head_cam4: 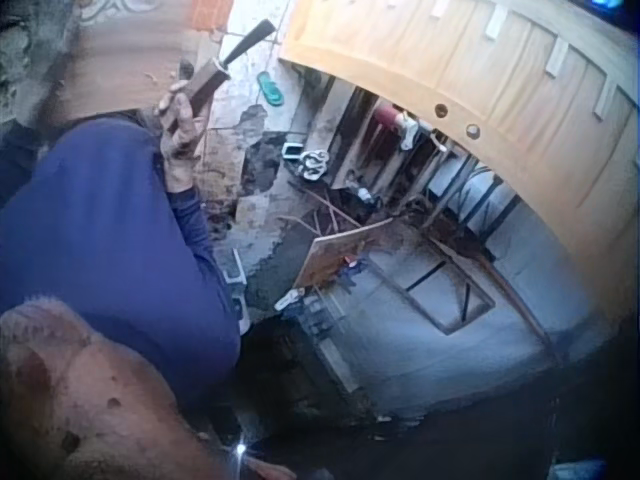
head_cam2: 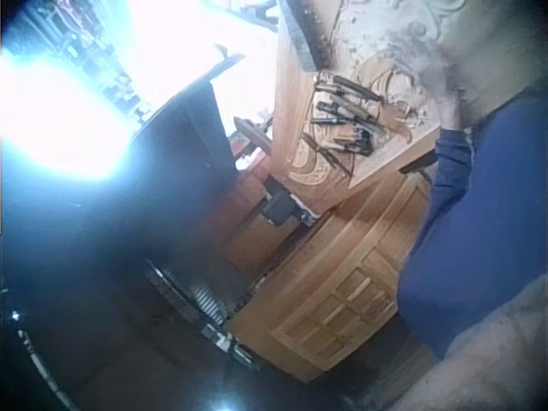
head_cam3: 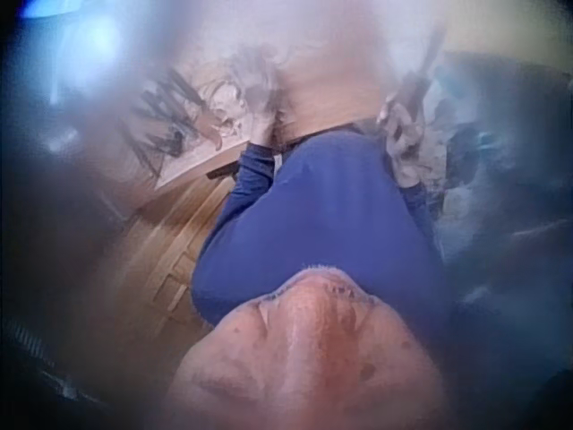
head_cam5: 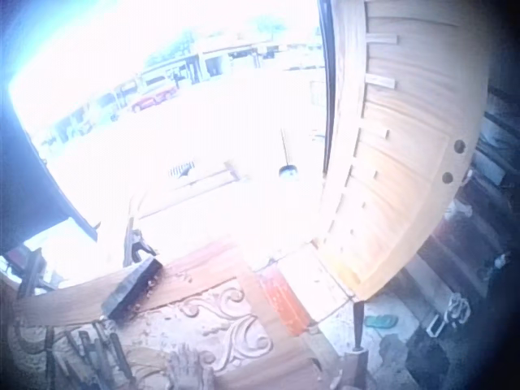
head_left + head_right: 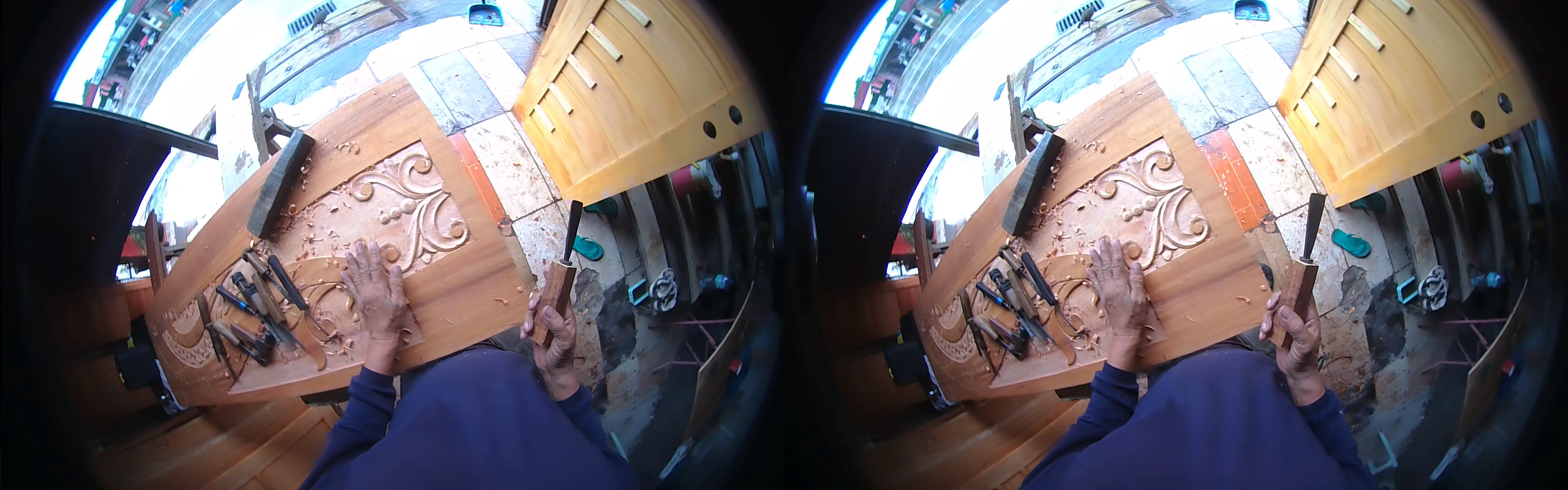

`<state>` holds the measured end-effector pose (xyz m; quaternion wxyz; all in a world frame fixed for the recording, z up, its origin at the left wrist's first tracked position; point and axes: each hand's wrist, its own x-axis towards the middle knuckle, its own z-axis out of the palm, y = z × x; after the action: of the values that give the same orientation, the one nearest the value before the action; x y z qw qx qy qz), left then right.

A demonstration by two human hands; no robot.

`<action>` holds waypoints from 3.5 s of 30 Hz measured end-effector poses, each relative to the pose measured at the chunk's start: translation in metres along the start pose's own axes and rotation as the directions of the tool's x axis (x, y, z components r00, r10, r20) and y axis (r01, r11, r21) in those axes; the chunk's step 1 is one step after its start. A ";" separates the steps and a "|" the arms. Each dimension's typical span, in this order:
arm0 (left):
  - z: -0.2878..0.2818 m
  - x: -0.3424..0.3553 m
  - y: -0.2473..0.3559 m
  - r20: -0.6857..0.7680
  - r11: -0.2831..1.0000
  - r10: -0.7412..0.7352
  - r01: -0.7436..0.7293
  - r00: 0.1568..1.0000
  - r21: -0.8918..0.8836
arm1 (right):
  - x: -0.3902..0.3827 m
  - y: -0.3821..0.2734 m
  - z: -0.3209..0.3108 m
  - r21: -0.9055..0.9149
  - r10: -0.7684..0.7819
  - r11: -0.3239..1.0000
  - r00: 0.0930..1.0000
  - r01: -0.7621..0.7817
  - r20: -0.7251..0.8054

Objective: The person carves decorative floral patterns into a wooden panel using a chisel, periodically brushing away wood shavings by hand.

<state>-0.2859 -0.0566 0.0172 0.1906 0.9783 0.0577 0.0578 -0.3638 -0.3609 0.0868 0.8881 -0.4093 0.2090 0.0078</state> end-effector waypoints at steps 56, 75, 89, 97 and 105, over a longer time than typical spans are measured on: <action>0.009 0.129 0.018 -0.123 -0.190 0.964 -0.288 -0.235 -0.939 | -0.022 0.205 0.232 0.103 0.038 0.995 0.944 -0.004 -0.328; 0.027 0.134 0.018 -0.132 -0.186 0.959 -0.201 -0.252 -0.962 | -0.016 0.203 0.237 0.172 0.018 0.984 0.946 0.040 -0.324; 0.024 0.130 0.025 -0.125 -0.182 0.963 -0.236 -0.239 -0.954 | -0.025 0.185 0.226 0.239 0.080 0.971 0.957 -0.012 -0.279; 0.024 0.130 0.030 -0.073 -0.116 0.978 -0.212 -0.198 -0.970 | -0.022 0.171 0.227 0.264 0.151 0.962 0.934 -0.065 -0.323; 0.030 0.124 0.043 -0.302 -0.261 0.947 -0.289 0.107 -0.921 | -0.016 0.155 0.201 0.040 0.040 0.999 0.964 -0.031 -0.261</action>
<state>-0.1559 -0.0901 0.0167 0.6015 0.4624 -0.6383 -0.1305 -0.3341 -0.1088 0.0966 0.8595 -0.3873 0.3319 -0.0341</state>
